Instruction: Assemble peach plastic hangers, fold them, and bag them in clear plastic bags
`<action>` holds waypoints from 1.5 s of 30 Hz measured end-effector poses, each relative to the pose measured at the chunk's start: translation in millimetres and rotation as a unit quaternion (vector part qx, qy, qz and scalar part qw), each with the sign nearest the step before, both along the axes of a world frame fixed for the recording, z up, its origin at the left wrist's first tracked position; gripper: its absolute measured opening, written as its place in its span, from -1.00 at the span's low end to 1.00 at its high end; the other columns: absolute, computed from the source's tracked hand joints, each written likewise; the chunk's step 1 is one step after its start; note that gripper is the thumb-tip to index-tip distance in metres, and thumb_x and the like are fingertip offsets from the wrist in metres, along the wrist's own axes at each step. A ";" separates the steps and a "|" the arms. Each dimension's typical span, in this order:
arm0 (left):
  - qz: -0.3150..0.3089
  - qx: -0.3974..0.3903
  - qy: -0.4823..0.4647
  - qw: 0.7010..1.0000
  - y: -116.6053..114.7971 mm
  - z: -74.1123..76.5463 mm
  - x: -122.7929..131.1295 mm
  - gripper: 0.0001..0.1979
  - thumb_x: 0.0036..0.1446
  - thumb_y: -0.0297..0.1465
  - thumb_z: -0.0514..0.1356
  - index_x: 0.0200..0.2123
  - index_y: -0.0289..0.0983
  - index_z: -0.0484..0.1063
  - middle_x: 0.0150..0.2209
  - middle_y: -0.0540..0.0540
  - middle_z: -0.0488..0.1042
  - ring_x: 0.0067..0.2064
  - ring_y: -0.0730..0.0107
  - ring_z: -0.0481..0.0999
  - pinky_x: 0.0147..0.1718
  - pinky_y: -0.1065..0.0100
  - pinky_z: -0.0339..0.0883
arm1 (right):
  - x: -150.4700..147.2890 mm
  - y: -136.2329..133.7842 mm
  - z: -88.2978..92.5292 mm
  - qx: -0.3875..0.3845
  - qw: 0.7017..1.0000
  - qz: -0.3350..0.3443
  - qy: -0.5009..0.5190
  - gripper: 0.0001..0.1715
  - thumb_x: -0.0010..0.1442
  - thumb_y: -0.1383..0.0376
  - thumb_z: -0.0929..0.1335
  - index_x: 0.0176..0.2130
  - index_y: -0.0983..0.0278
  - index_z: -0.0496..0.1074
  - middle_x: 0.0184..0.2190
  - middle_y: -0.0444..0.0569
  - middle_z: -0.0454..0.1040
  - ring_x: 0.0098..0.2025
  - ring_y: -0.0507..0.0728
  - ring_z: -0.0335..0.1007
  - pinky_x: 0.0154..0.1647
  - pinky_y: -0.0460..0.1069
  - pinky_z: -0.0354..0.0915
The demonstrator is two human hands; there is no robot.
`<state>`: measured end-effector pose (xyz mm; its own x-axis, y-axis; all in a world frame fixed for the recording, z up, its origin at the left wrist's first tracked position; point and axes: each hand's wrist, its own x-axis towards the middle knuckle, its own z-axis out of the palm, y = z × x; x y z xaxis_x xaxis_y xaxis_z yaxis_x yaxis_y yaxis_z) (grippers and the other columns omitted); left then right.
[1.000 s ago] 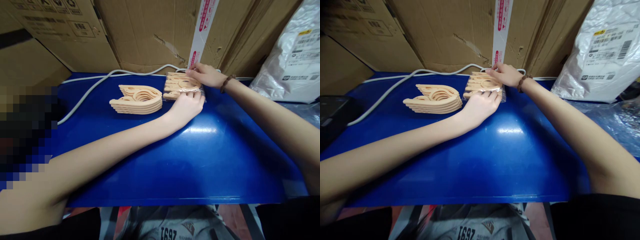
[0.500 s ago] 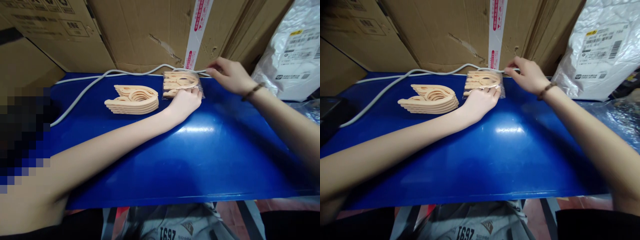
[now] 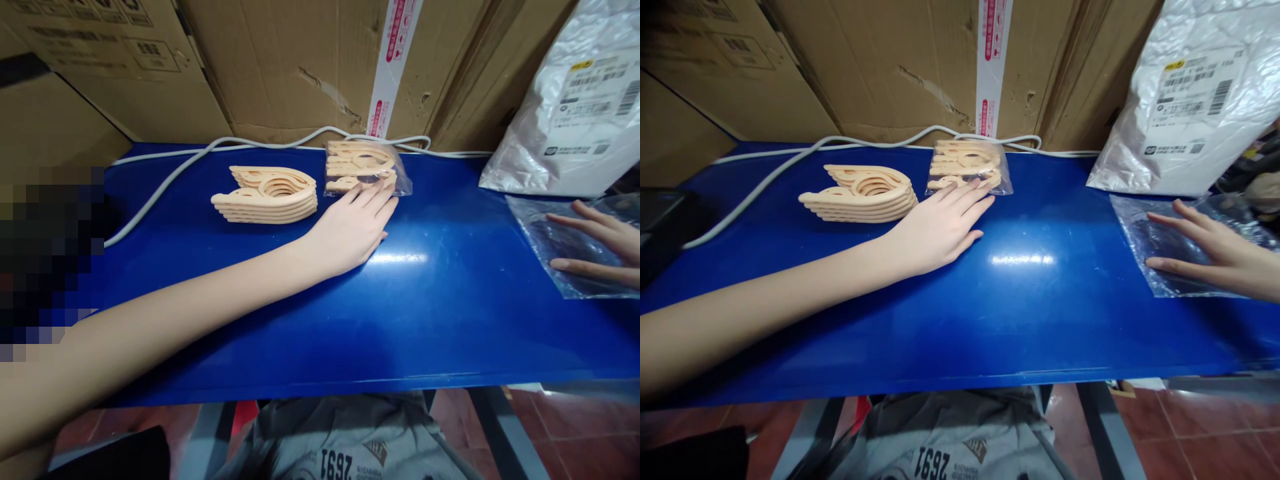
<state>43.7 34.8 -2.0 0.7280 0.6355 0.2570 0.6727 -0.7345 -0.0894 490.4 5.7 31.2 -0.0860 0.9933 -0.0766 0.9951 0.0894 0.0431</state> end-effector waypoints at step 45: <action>0.040 -0.304 0.014 0.952 -43.6 0.9 -106.4 0.33 0.04 0.37 0.13 0.52 -0.28 -0.47 0.51 -0.28 -0.50 0.52 -0.10 -0.40 0.46 -0.07 -0.17 | -210.8 13.8 3.0 -0.125 0.874 0.402 0.242 -0.44 0.29 -0.05 0.41 0.20 0.05 0.50 0.33 -0.03 0.31 0.37 0.31 0.20 0.36 0.26 0.16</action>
